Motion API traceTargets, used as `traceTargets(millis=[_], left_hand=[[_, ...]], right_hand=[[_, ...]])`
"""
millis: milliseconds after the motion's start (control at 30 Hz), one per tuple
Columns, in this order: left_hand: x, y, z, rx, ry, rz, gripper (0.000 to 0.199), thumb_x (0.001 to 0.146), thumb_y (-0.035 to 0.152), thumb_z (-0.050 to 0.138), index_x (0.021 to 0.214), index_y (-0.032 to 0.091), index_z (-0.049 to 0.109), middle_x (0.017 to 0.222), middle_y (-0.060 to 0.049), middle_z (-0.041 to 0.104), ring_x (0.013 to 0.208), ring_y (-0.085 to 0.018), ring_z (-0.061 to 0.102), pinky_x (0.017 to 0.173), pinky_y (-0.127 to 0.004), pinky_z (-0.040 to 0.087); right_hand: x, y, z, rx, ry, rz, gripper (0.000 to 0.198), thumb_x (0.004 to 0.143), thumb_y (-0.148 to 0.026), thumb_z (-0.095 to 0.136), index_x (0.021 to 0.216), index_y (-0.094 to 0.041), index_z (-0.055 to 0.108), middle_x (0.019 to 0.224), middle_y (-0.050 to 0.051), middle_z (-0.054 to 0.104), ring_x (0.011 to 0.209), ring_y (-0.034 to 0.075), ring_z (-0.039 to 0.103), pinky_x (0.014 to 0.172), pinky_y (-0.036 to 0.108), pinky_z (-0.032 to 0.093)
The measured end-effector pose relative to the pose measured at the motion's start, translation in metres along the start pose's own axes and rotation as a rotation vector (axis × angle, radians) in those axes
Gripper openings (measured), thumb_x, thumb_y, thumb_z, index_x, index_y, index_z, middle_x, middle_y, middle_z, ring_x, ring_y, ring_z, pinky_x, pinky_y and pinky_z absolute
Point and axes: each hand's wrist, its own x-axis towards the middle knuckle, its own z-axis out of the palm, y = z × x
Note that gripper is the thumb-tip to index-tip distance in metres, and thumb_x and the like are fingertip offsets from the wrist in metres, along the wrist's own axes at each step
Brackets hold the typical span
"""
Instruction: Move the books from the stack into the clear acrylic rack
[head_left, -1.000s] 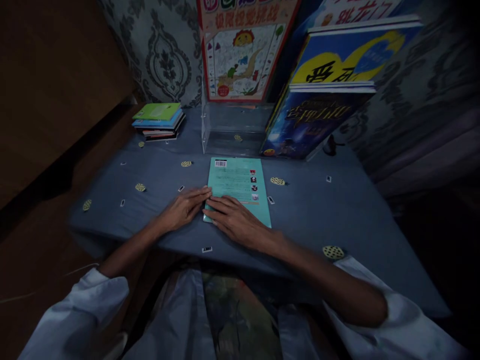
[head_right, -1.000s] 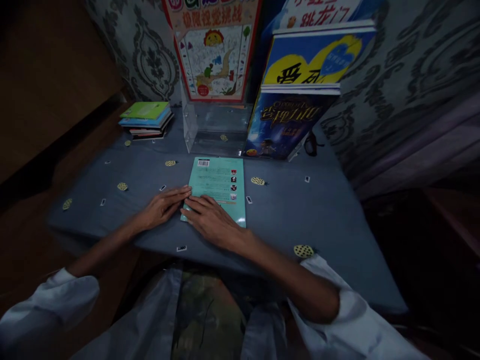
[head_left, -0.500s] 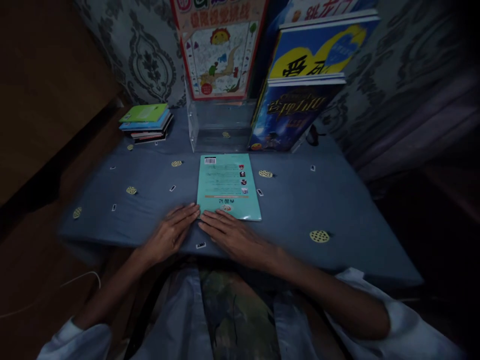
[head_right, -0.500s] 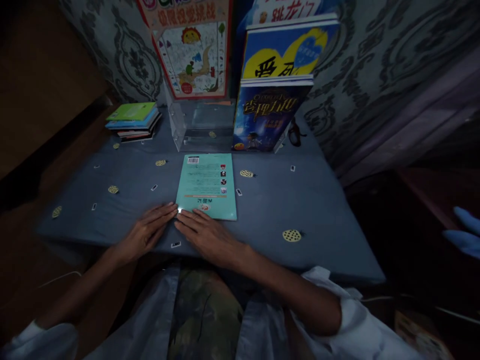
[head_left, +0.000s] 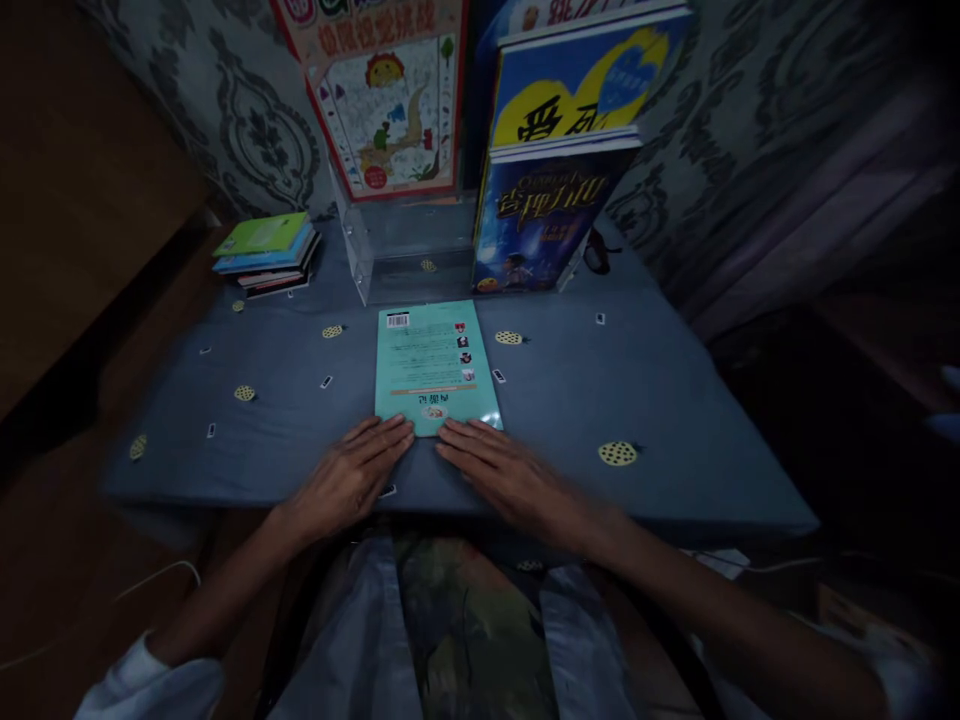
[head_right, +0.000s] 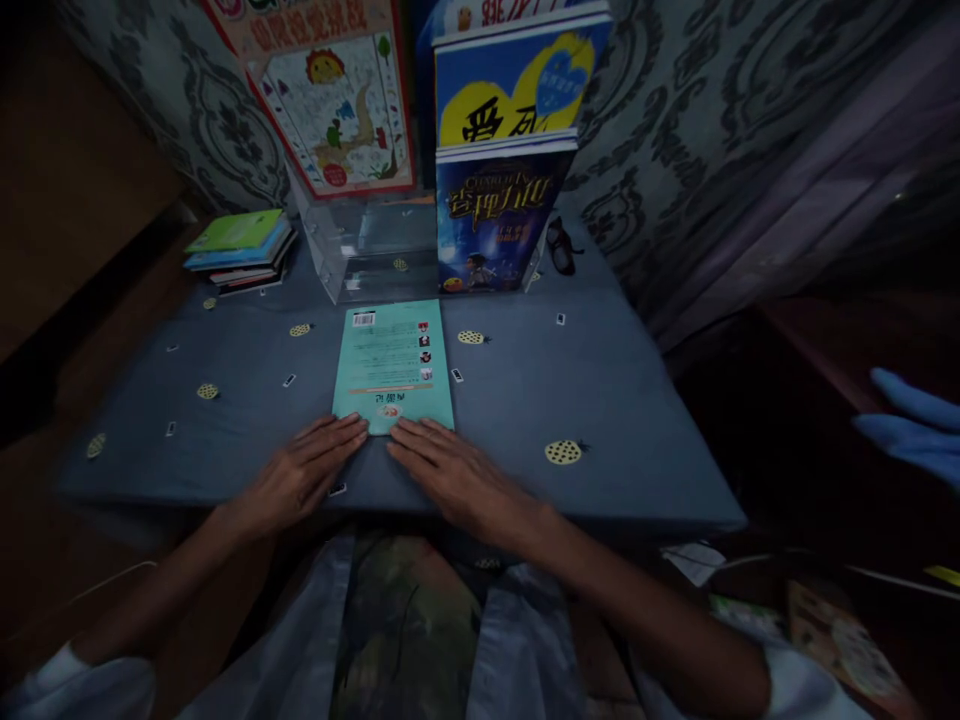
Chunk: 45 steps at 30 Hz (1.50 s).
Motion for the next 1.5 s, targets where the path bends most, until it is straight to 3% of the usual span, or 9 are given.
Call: traceTargets(millis=[433, 633, 800, 967, 1233, 1367, 1500], left_hand=[[0.066, 0.023, 0.024, 0.055, -0.106, 0.184, 0.047, 0.102, 0.012, 0.040, 0.149, 0.012, 0.043, 0.147, -0.012, 0.057, 0.142, -0.022, 0.048, 0.120, -0.043, 0.039], [0.080, 0.024, 0.022, 0.042, -0.105, 0.197, 0.039, 0.105, 0.018, 0.039, 0.141, 0.014, 0.053, 0.142, -0.011, 0.061, 0.136, -0.021, 0.055, 0.114, -0.041, 0.047], [0.084, 0.017, 0.016, 0.015, -0.129, 0.224, 0.037, 0.106, 0.025, 0.040, 0.138, 0.012, 0.055, 0.143, -0.012, 0.061, 0.134, -0.020, 0.057, 0.116, -0.039, 0.044], [0.085, -0.015, 0.011, 0.056, -0.094, 0.112, 0.037, 0.107, 0.029, 0.039, 0.135, 0.014, 0.058, 0.142, -0.011, 0.062, 0.134, -0.022, 0.057, 0.114, -0.040, 0.046], [0.093, -0.103, 0.003, 0.185, -0.006, -0.296, 0.043, 0.104, 0.034, 0.041, 0.137, 0.011, 0.057, 0.143, -0.017, 0.059, 0.131, -0.029, 0.059, 0.108, -0.048, 0.051], [0.110, -0.126, 0.005, 0.201, -0.008, -0.309, 0.043, 0.103, 0.034, 0.041, 0.134, 0.011, 0.059, 0.142, -0.018, 0.060, 0.132, -0.031, 0.058, 0.110, -0.051, 0.048], [0.130, -0.133, 0.011, 0.197, -0.017, -0.245, 0.040, 0.102, 0.031, 0.043, 0.132, 0.013, 0.060, 0.139, -0.016, 0.063, 0.132, -0.029, 0.059, 0.109, -0.048, 0.049]], right_hand=[[-0.036, 0.014, -0.026, 0.096, 0.124, 0.109, 0.048, 0.100, -0.009, 0.044, 0.146, -0.021, 0.052, 0.144, 0.011, 0.061, 0.140, 0.021, 0.050, 0.118, 0.049, 0.041], [-0.042, 0.016, -0.031, 0.131, 0.157, 0.142, 0.047, 0.099, -0.009, 0.046, 0.142, -0.024, 0.056, 0.142, 0.009, 0.063, 0.136, 0.021, 0.054, 0.117, 0.048, 0.043], [-0.041, 0.017, -0.032, 0.101, 0.174, 0.129, 0.041, 0.100, -0.012, 0.047, 0.138, -0.021, 0.059, 0.138, 0.011, 0.066, 0.134, 0.021, 0.057, 0.114, 0.046, 0.047], [-0.039, 0.019, -0.034, 0.120, 0.179, 0.129, 0.039, 0.101, -0.016, 0.049, 0.137, -0.023, 0.061, 0.134, 0.010, 0.069, 0.131, 0.022, 0.060, 0.110, 0.045, 0.052], [-0.022, 0.035, -0.047, 0.134, 0.163, 0.154, 0.038, 0.102, -0.022, 0.049, 0.138, -0.027, 0.060, 0.126, 0.009, 0.073, 0.122, 0.024, 0.066, 0.101, 0.044, 0.058], [-0.005, 0.058, -0.045, 0.084, 0.151, 0.185, 0.036, 0.102, -0.027, 0.050, 0.137, -0.026, 0.062, 0.131, 0.009, 0.070, 0.124, 0.024, 0.064, 0.106, 0.047, 0.054], [0.013, 0.075, -0.043, 0.081, 0.122, 0.181, 0.037, 0.102, -0.027, 0.050, 0.137, -0.026, 0.061, 0.133, 0.008, 0.069, 0.124, 0.024, 0.064, 0.107, 0.048, 0.053]])
